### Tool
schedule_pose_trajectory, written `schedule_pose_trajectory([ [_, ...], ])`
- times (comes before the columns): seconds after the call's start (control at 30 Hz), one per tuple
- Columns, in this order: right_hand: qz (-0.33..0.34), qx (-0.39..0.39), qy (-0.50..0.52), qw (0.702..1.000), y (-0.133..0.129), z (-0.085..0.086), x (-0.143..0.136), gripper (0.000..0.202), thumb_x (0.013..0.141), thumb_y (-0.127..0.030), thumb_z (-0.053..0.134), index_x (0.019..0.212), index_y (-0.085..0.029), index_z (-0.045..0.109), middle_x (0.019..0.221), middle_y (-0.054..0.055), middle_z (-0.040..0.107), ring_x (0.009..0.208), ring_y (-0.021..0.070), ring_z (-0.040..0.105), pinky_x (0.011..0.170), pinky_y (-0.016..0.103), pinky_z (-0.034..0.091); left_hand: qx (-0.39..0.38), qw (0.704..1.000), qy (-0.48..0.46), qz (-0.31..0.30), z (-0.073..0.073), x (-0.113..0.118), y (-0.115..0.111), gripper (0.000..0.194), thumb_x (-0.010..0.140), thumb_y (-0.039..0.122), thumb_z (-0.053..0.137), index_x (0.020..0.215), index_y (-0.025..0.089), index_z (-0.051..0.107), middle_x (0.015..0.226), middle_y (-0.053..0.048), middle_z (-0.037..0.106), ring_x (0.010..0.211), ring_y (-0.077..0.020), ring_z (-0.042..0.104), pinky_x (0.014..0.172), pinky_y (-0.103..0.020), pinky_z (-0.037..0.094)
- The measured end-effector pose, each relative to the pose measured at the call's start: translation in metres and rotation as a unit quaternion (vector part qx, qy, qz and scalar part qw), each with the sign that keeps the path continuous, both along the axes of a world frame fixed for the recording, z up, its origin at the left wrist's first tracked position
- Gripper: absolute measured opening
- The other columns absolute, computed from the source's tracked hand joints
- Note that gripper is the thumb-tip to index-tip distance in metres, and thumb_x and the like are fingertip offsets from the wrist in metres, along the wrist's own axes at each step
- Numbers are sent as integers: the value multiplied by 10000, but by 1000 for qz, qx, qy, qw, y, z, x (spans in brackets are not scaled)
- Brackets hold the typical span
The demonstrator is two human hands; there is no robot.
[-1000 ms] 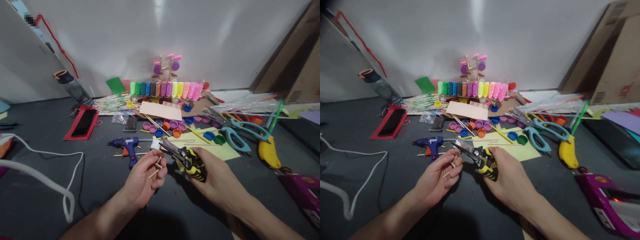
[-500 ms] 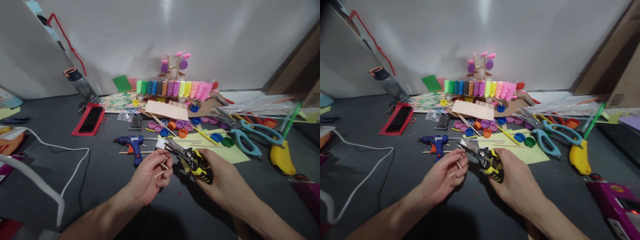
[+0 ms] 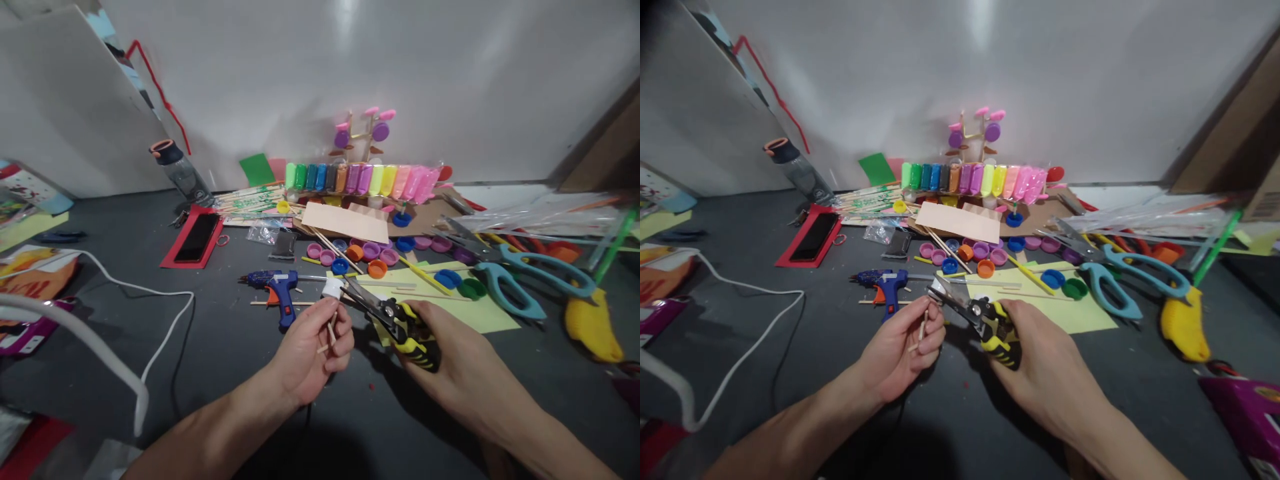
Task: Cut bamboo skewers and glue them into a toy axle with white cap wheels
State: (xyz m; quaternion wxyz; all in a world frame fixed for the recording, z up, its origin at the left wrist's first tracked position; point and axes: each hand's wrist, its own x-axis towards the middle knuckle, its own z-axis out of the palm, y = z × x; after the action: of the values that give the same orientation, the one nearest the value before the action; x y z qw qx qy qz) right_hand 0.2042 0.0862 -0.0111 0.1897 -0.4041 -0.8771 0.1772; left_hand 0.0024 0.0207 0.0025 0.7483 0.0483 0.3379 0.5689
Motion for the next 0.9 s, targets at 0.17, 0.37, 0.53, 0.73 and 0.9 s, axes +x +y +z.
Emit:
schedule_pose_trajectory([
  [0.17,5,1,0,1000,0,0,0,306,780,-256,577,1077,-204,526,947,103,677,848,288,673,715,399,535,3,1000,-1,13,1,-1,0,206,779,251,742,816,155,564,699,23,554,460,-37,434,348,-122,188],
  [0.37,4,-2,-1,1000,-1,0,0,310,790,-270,576,1087,-191,530,950,108,678,841,294,675,710,409,538,9,1000,-22,3,0,-2,2,192,791,260,733,809,123,601,635,39,512,432,-22,393,353,-120,185],
  [0.53,15,5,-2,1000,0,-5,2,350,781,-258,586,1118,-189,523,986,117,678,876,305,676,733,422,540,2,1000,-30,6,0,-2,3,194,819,277,706,787,114,605,621,34,507,423,-25,399,349,-122,192],
  [0.73,7,-5,-6,1000,-1,-3,2,347,775,-260,584,1110,-191,526,972,114,673,866,300,672,728,418,538,-3,999,-39,1,-1,-3,3,175,836,258,690,799,104,617,629,24,517,428,-33,419,348,-121,207],
  [0.9,10,-18,-12,1000,-2,1,1,307,788,-271,577,1079,-187,527,947,112,668,856,289,666,724,408,538,-2,999,-44,1,-4,-2,2,178,865,263,663,794,107,615,628,26,522,434,-34,425,353,-121,225],
])
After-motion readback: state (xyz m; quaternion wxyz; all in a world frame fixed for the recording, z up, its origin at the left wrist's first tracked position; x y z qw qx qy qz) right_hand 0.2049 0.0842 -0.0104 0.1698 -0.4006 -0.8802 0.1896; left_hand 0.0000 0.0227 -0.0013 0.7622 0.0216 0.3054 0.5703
